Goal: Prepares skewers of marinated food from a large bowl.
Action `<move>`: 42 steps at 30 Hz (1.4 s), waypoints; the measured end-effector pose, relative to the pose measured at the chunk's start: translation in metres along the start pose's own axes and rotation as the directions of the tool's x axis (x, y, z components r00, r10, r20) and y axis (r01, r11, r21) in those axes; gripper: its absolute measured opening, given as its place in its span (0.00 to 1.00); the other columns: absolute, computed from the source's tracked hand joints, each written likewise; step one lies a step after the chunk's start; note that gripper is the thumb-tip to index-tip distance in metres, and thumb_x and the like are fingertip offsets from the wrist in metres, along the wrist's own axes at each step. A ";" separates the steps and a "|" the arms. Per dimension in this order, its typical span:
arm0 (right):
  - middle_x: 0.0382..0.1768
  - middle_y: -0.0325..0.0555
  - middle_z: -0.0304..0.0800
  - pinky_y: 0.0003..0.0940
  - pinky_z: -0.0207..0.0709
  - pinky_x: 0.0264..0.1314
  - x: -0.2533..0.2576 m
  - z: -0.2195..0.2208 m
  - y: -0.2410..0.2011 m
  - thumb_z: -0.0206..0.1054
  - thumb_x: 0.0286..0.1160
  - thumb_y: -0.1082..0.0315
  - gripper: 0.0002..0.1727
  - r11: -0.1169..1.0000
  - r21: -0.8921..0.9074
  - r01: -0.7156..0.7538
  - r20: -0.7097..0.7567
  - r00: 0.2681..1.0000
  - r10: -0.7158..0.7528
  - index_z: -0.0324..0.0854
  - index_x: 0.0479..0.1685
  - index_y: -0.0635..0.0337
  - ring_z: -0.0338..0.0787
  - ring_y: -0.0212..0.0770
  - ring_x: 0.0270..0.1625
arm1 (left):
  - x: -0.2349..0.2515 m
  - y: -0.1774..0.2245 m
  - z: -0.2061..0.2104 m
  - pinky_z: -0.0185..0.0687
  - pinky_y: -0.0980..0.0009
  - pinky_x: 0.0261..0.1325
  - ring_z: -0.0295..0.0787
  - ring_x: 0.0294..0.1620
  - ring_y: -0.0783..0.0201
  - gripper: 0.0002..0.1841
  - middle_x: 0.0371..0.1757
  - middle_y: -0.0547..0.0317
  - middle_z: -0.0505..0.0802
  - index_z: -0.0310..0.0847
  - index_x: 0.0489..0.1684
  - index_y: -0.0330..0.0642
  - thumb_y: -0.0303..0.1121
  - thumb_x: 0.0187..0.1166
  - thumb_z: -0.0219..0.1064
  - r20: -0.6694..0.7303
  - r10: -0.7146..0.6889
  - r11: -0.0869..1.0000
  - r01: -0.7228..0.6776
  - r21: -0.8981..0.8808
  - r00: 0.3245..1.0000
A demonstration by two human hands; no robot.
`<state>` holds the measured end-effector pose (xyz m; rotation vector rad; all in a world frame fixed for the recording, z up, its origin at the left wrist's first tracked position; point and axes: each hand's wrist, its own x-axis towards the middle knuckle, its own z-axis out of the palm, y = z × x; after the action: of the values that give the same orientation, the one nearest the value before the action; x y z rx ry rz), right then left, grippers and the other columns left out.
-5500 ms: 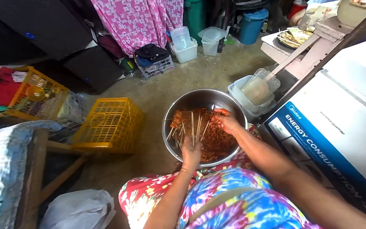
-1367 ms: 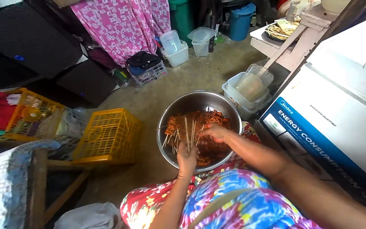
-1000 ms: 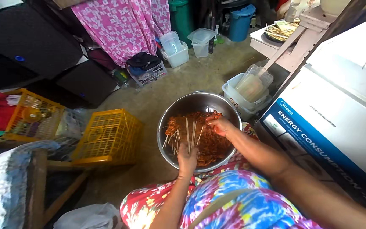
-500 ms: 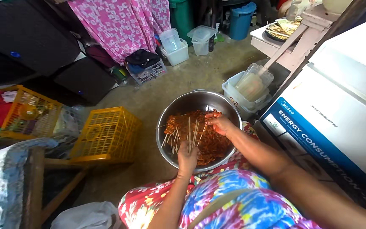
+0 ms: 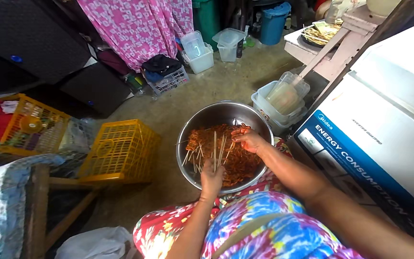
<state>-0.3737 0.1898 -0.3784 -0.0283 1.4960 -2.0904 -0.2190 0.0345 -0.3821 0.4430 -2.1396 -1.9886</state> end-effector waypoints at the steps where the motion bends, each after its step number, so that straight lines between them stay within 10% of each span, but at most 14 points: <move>1: 0.41 0.44 0.86 0.29 0.80 0.41 -0.001 0.000 -0.001 0.65 0.68 0.88 0.14 1.000 0.016 -0.014 0.000 1.000 0.014 0.80 0.49 0.64 0.84 0.34 0.38 | 0.000 0.000 0.000 0.84 0.75 0.23 0.87 0.20 0.70 0.14 0.26 0.61 0.90 0.73 0.56 0.30 0.17 0.73 0.61 0.003 0.001 1.000 -0.001 -0.001 1.000; 23: 0.41 0.44 0.91 0.25 0.80 0.43 -0.010 0.012 0.005 0.66 0.78 0.80 0.07 0.990 -0.142 0.012 0.021 1.000 -0.009 0.86 0.48 0.69 0.86 0.29 0.37 | -0.001 0.001 0.001 0.84 0.76 0.25 0.86 0.21 0.72 0.14 0.26 0.62 0.89 0.73 0.57 0.29 0.17 0.73 0.61 -0.050 0.011 1.000 -0.010 0.009 0.999; 29: 0.49 0.52 0.85 0.43 0.88 0.54 -0.011 0.017 0.004 0.62 0.83 0.76 0.13 0.973 0.102 -0.209 0.012 0.978 0.209 0.73 0.62 0.69 0.90 0.43 0.47 | -0.001 0.001 0.002 0.83 0.77 0.24 0.86 0.21 0.72 0.14 0.27 0.61 0.89 0.73 0.56 0.29 0.17 0.73 0.61 -0.056 0.023 1.000 -0.024 -0.013 0.998; 42: 0.37 0.40 0.86 0.34 0.86 0.47 -0.007 -0.002 0.006 0.60 0.80 0.79 0.05 0.903 -0.401 -0.155 0.273 0.921 0.279 0.80 0.43 0.64 0.87 0.33 0.37 | -0.001 -0.003 0.002 0.86 0.75 0.27 0.88 0.23 0.70 0.12 0.27 0.60 0.89 0.70 0.57 0.28 0.16 0.77 0.58 -0.190 0.074 0.992 -0.092 -0.088 0.979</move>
<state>-0.3662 0.1935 -0.3826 -0.3180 1.5823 -1.5115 -0.2181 0.0364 -0.3856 0.4936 -1.9099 -1.9133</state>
